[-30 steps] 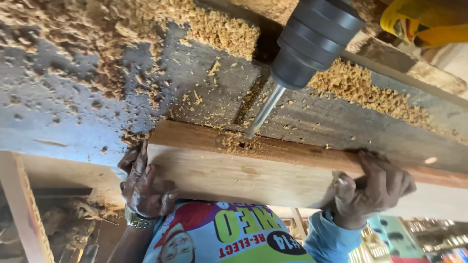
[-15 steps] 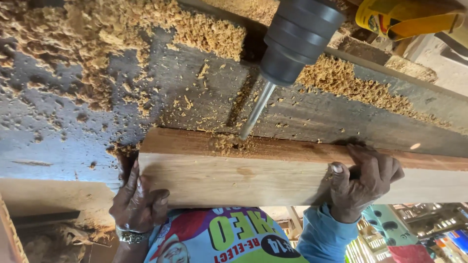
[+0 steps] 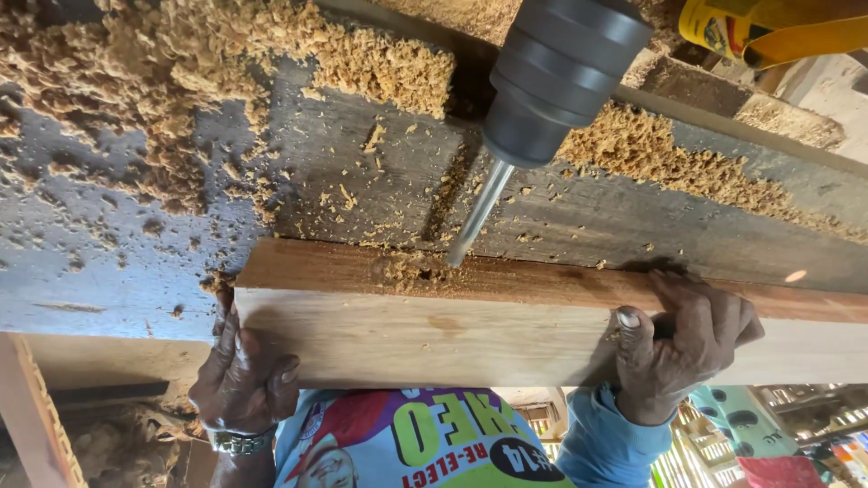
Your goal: Milling a slot into a wooden plank using a power tool.
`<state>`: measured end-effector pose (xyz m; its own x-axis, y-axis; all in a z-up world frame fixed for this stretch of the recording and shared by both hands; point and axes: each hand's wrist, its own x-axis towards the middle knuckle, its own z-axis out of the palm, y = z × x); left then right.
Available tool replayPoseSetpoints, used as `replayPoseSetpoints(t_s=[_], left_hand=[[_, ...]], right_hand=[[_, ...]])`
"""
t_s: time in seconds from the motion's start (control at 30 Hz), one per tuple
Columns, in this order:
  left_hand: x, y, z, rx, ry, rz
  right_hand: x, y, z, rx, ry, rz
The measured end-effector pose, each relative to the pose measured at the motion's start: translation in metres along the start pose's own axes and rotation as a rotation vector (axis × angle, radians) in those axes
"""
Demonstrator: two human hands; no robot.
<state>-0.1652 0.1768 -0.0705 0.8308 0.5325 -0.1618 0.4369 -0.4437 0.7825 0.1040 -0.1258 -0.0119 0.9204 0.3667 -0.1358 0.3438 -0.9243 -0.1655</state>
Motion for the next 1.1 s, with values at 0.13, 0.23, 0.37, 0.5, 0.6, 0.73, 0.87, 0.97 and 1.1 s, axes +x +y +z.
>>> replayPoseSetpoints(t_s=[0.13, 0.23, 0.37, 0.5, 0.6, 0.73, 0.87, 0.97, 1.1], left_hand=[[-0.001, 0.000, -0.003, 0.005, -0.013, -0.036], [0.003, -0.001, -0.004, -0.005, -0.005, -0.021], [0.006, -0.002, -0.003, -0.016, 0.012, 0.006], [0.013, -0.002, -0.003, -0.044, 0.027, 0.022], [0.008, -0.008, -0.004, -0.036, 0.022, 0.006], [0.009, -0.007, -0.003, -0.022, 0.027, -0.003], [0.008, -0.004, -0.001, -0.060, 0.028, 0.012], [0.012, 0.000, 0.004, -0.144, 0.088, 0.000], [0.021, 0.014, 0.006, -0.415, 0.215, -0.055]], right_hand=[[-0.002, 0.002, 0.000, 0.024, 0.004, 0.004], [-0.005, 0.005, 0.001, 0.006, -0.007, 0.015], [0.000, -0.002, 0.000, 0.010, -0.010, 0.006], [0.005, -0.007, 0.000, 0.029, 0.000, 0.014], [0.002, 0.001, 0.003, 0.021, 0.005, 0.012], [-0.001, 0.007, 0.005, 0.006, -0.003, -0.004], [-0.006, 0.013, 0.005, -0.020, -0.005, -0.012], [-0.003, 0.010, 0.005, -0.007, 0.002, -0.014], [-0.001, 0.005, 0.002, 0.022, -0.006, -0.048]])
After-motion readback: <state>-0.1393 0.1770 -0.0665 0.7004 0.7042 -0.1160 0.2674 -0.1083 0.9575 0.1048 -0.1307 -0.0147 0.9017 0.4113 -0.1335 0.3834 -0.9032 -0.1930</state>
